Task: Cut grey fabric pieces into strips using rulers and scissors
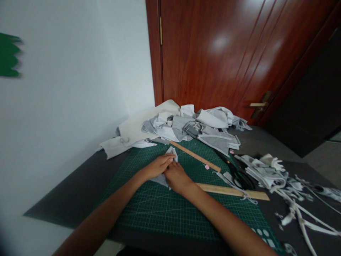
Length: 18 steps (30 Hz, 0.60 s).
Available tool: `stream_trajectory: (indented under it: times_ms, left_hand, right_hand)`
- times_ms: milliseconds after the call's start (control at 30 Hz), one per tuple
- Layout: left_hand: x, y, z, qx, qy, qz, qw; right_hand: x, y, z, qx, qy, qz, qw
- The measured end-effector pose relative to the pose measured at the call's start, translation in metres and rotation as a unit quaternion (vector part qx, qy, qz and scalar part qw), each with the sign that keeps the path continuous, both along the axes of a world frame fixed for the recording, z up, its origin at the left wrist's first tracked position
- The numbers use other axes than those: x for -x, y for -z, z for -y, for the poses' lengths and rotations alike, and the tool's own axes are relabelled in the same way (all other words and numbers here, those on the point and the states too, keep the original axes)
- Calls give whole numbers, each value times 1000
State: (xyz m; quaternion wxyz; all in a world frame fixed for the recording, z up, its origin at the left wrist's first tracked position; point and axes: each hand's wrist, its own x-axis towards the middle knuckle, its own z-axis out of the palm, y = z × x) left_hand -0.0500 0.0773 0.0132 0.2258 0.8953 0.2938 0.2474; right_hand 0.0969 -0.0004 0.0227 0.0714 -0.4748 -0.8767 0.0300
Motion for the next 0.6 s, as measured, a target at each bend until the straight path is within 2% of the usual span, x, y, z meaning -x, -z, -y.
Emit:
stream_trajectory:
  times_ms: [67, 100, 233, 333, 467, 600]
  left_hand:
    - [0, 7, -2, 9, 4, -27, 1000]
    - [3, 9, -5, 0, -15, -61, 998]
    - [23, 17, -20, -40, -153, -186, 970]
    - [33, 18, -27, -41, -206, -218, 953]
    - [39, 15, -28, -28, -216, -226, 949]
    - [42, 13, -26, -34, -165, -236, 957]
  right_hand:
    - [1, -1, 4, 4, 25, 11, 1000]
    - [1, -3, 6, 8, 47, 17, 999]
    - [-8, -18, 6, 35, 177, 67, 981]
    - [-19, -24, -2, 41, 243, 107, 963]
    - [-31, -29, -11, 47, 270, 125, 953]
    - [-36, -39, -9, 71, 248, 134, 957]
